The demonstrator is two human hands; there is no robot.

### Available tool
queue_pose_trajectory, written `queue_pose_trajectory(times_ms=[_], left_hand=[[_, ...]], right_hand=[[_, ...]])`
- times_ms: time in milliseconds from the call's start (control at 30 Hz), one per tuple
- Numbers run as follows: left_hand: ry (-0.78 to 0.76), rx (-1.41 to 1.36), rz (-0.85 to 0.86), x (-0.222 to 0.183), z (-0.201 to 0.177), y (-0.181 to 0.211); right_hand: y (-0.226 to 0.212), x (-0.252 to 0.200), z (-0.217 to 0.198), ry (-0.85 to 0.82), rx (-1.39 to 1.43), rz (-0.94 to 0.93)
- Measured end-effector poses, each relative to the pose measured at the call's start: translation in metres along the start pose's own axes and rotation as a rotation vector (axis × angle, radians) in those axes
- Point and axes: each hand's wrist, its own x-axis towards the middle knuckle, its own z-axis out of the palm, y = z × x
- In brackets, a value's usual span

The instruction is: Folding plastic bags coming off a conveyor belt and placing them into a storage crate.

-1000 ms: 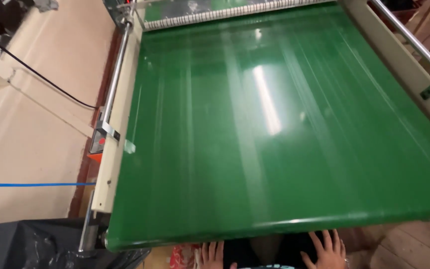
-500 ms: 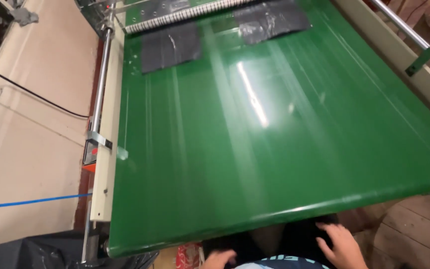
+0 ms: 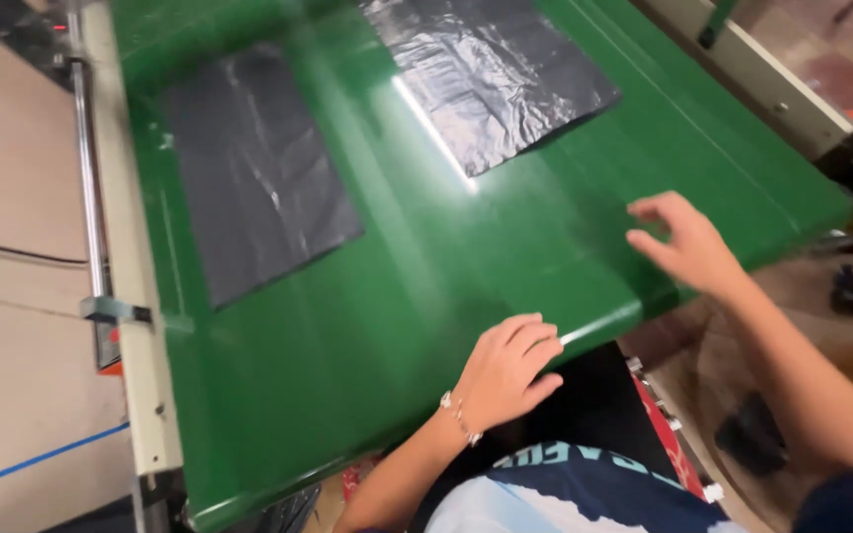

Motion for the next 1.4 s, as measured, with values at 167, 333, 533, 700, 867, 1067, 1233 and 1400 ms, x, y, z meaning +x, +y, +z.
queue_pose_trajectory(times_ms=[167,333,533,700,867,1067,1233,1400], left_hand=[[-0.136,0.233,-0.088,0.015,0.059,-0.014],[-0.226,0.359,-0.169,0.025,0.091,-0.029],[-0.229,0.447,-0.162,0.011,0.113,-0.025],[-0.087,0.738,-0.068,0.019,0.104,-0.016],[0.071,0.686,-0.023,0.032,0.098,-0.016],[0.261,0.347,0.135,0.044,0.058,-0.032],[0.239,0.276,0.111,0.027,-0.018,-0.001],[-0.03,-0.122,-0.133,-0.005,-0.054,0.009]], right_hand=[[0.088,0.038,-0.005,0.194,-0.211,0.061],[0.112,0.049,-0.016,0.151,-0.342,0.556],[0.108,0.023,-0.031,-0.079,-0.373,0.811],[0.107,0.022,-0.033,-0.33,-0.51,0.9],[0.085,0.012,-0.042,-0.1,-0.06,0.785],[0.046,-0.005,-0.057,0.226,0.347,0.546],[0.069,-0.064,-0.054,0.076,0.534,0.438],[0.066,-0.122,-0.058,-0.17,1.094,0.445]])
